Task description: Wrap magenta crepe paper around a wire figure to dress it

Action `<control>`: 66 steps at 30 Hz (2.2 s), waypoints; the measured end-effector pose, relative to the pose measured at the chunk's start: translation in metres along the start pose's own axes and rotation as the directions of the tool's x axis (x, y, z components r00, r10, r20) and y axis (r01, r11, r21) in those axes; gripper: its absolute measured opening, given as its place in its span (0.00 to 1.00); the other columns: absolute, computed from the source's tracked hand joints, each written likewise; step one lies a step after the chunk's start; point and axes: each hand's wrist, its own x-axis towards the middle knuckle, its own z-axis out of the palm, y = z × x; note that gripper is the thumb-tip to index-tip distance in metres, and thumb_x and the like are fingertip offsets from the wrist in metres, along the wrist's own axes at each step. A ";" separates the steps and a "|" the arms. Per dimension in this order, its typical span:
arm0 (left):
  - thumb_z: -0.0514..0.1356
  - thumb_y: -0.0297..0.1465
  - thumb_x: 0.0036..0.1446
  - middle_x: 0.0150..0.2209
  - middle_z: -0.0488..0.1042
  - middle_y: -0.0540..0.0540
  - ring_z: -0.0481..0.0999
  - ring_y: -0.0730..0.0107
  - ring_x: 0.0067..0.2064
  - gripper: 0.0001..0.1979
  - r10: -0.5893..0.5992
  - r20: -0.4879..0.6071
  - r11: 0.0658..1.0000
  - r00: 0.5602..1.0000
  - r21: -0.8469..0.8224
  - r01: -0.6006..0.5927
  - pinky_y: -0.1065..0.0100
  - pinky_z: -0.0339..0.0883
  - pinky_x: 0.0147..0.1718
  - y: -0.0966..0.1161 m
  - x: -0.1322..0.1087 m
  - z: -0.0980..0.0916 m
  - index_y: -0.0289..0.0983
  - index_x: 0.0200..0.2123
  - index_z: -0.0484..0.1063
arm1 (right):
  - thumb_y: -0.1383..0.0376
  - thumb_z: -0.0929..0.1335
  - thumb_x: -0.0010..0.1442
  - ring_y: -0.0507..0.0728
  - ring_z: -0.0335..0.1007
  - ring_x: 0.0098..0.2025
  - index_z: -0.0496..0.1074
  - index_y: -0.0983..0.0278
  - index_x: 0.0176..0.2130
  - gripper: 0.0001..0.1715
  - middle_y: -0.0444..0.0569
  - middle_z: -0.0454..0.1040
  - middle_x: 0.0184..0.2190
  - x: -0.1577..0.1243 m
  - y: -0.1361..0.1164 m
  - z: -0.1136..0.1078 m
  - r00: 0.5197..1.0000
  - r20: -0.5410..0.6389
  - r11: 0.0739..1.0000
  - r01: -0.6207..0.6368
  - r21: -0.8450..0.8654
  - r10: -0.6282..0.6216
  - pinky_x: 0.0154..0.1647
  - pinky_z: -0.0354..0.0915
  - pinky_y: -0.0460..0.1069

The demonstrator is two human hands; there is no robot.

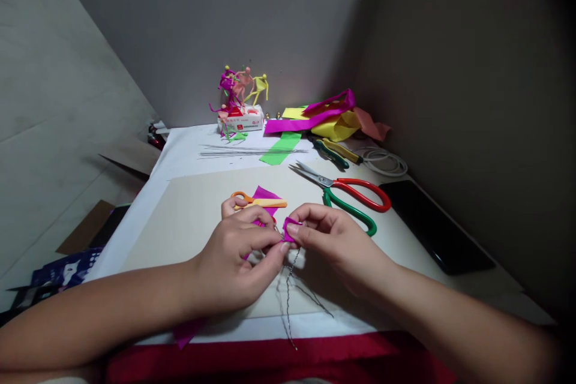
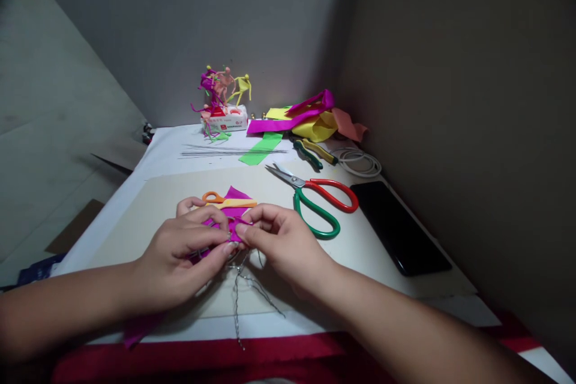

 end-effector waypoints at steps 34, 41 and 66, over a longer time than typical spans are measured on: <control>0.60 0.20 0.52 0.27 0.80 0.49 0.76 0.70 0.26 0.19 0.139 -0.086 0.990 0.987 0.026 -0.137 0.59 0.62 0.43 -0.010 -0.005 0.004 0.36 0.48 0.72 | 0.74 0.67 0.47 0.49 0.64 0.22 0.67 0.66 0.36 0.13 0.43 0.71 0.18 0.004 0.002 -0.002 0.978 0.082 0.970 -0.202 0.139 0.192 0.29 0.57 0.45; 0.56 0.24 0.55 0.22 0.75 0.48 0.71 0.73 0.23 0.08 -0.137 0.119 0.974 0.983 -0.166 0.156 0.70 0.64 0.26 -0.003 0.004 -0.008 0.32 0.33 0.77 | 0.72 0.65 0.49 0.50 0.65 0.24 0.66 0.65 0.36 0.11 0.45 0.72 0.21 0.003 0.002 0.000 0.960 0.134 0.956 -0.264 0.125 0.247 0.31 0.58 0.46; 0.59 0.35 0.57 0.17 0.70 0.50 0.64 0.79 0.20 0.14 -0.341 0.596 0.386 0.727 -0.617 0.686 0.74 0.55 0.22 -0.020 0.008 -0.017 0.32 0.24 0.72 | 0.73 0.72 0.50 0.49 0.70 0.30 0.66 0.65 0.36 0.14 0.43 0.72 0.26 0.000 0.001 -0.004 0.966 0.247 0.937 -0.154 0.313 0.077 0.40 0.61 0.47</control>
